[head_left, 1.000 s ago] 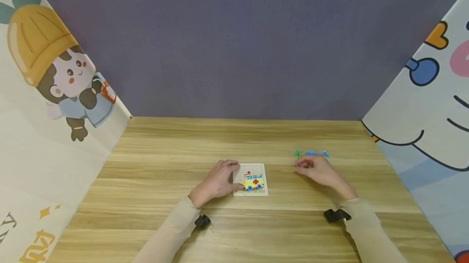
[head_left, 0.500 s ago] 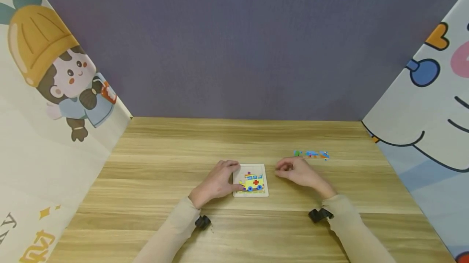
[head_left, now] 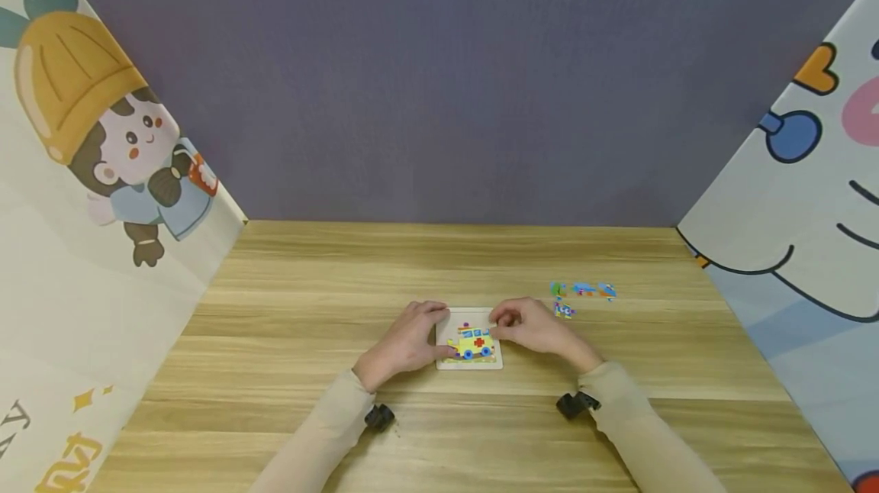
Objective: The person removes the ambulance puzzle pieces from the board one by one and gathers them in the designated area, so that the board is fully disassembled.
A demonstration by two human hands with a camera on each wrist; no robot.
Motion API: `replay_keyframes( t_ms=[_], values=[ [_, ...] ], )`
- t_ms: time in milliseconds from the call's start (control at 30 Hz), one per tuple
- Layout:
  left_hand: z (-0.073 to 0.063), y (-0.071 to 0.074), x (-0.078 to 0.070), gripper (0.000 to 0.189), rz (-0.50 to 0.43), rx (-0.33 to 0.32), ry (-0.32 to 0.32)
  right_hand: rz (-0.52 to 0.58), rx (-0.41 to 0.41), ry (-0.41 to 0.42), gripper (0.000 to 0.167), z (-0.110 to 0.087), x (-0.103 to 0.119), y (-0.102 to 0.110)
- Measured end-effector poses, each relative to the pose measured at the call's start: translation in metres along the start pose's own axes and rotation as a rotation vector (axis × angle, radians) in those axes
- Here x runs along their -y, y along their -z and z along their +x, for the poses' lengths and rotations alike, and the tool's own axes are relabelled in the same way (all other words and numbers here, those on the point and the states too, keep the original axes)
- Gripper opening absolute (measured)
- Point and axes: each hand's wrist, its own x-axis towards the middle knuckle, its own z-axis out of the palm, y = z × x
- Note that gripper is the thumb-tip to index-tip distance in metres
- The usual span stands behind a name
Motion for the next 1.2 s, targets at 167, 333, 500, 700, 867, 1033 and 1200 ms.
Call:
replay_keyframes(
  t_ms=[167,333,500,700,867,1033,1200],
  values=[
    [0.0,0.0,0.0,0.077,0.006,0.0,-0.001,0.036,0.048,0.038,0.026,0.004,0.011,-0.007],
    [0.001,0.0,0.001,0.076,0.015,-0.001,-0.01,0.025,0.09,0.052,0.039,0.008,0.018,-0.016],
    [0.001,-0.001,0.002,0.076,0.017,-0.001,-0.011,-0.005,0.099,0.051,0.037,0.011,0.022,-0.021],
    [0.001,-0.001,0.003,0.075,0.016,0.001,-0.013,-0.009,0.115,0.042,0.034,0.012,0.025,-0.023],
    [0.001,-0.001,0.003,0.075,0.019,0.006,-0.017,-0.023,0.129,0.047,0.041,0.013,0.024,-0.024],
    [0.0,-0.001,0.003,0.075,0.029,0.001,-0.023,-0.013,0.127,0.038,0.034,0.012,0.026,-0.025],
    [0.001,-0.001,0.003,0.074,0.029,-0.008,-0.03,-0.028,0.089,0.029,0.029,0.012,0.028,-0.028]
  ],
)
